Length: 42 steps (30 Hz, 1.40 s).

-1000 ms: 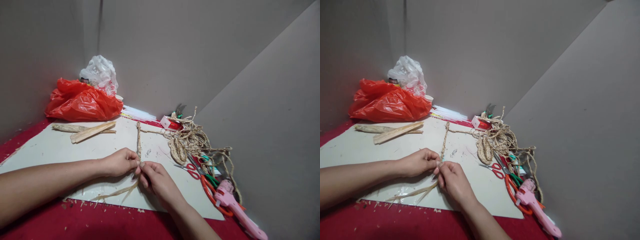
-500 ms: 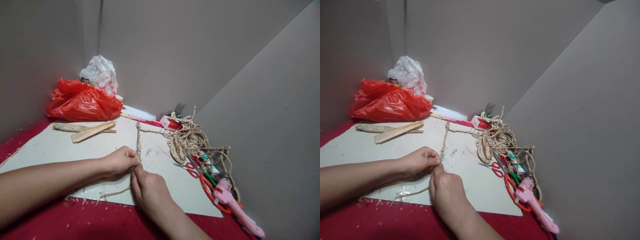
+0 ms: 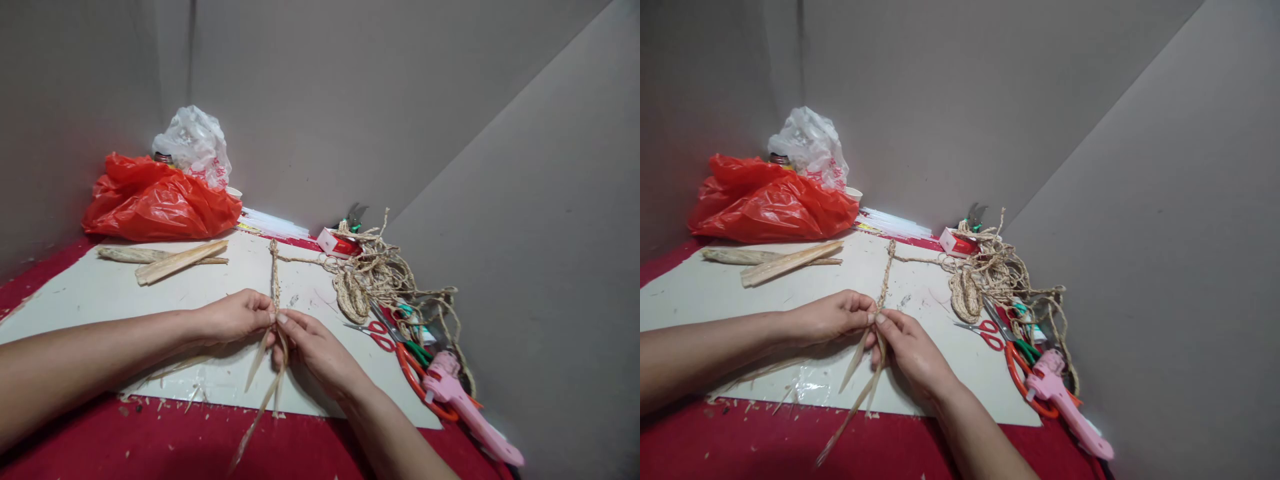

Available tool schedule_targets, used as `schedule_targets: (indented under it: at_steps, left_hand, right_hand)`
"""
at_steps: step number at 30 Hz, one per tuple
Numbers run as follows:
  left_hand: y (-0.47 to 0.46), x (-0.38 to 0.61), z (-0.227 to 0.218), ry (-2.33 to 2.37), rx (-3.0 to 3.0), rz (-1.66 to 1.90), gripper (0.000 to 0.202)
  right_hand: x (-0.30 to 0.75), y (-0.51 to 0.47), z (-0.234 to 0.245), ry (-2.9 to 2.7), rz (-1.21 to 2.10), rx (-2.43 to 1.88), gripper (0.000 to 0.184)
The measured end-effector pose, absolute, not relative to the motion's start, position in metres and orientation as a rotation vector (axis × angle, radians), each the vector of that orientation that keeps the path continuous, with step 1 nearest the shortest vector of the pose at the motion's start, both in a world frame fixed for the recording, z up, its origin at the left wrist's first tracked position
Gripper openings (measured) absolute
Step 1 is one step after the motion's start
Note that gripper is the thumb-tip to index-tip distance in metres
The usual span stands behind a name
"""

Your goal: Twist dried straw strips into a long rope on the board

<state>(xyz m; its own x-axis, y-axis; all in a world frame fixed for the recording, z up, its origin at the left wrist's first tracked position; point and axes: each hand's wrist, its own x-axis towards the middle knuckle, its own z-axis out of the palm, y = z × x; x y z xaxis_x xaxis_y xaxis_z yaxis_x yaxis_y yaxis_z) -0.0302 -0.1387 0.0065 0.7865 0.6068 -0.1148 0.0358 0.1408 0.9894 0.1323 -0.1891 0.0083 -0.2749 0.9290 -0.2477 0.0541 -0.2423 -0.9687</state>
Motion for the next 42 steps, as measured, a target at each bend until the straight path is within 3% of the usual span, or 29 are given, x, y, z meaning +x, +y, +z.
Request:
schedule_targets:
  at_steps: [7,12,25,31,34,38,42]
  left_hand:
    - [-0.134,-0.037,0.008,0.693,1.736,0.337,0.018]
    - [-0.137,-0.039,0.014,0.764,1.865,0.292,0.017]
    - [-0.146,-0.033,0.026,0.797,1.395,0.106,0.013]
    - [-0.164,-0.026,0.014,0.835,1.325,0.208,0.011]
    - [-0.172,-0.024,0.009,0.893,1.367,0.280,0.009]
    - [-0.175,-0.022,0.013,0.898,1.404,0.316,0.022]
    - [-0.160,-0.027,0.026,0.926,1.417,0.109,0.019]
  right_hand:
    - [0.136,-0.182,0.003,-1.337,1.793,-1.378,0.042]
    - [0.129,-0.185,0.003,-1.149,1.804,-1.375,0.036]
    - [0.122,-0.191,-0.001,-1.017,1.702,-1.369,0.032]
    - [0.117,-0.195,0.001,-0.915,1.830,-1.306,0.045]
    - [0.115,-0.196,0.001,-0.968,1.828,-1.283,0.041]
    - [0.116,-0.198,-0.001,-0.996,1.794,-1.296,0.030]
    - [0.117,-0.197,0.001,-0.940,1.807,-1.288,0.029]
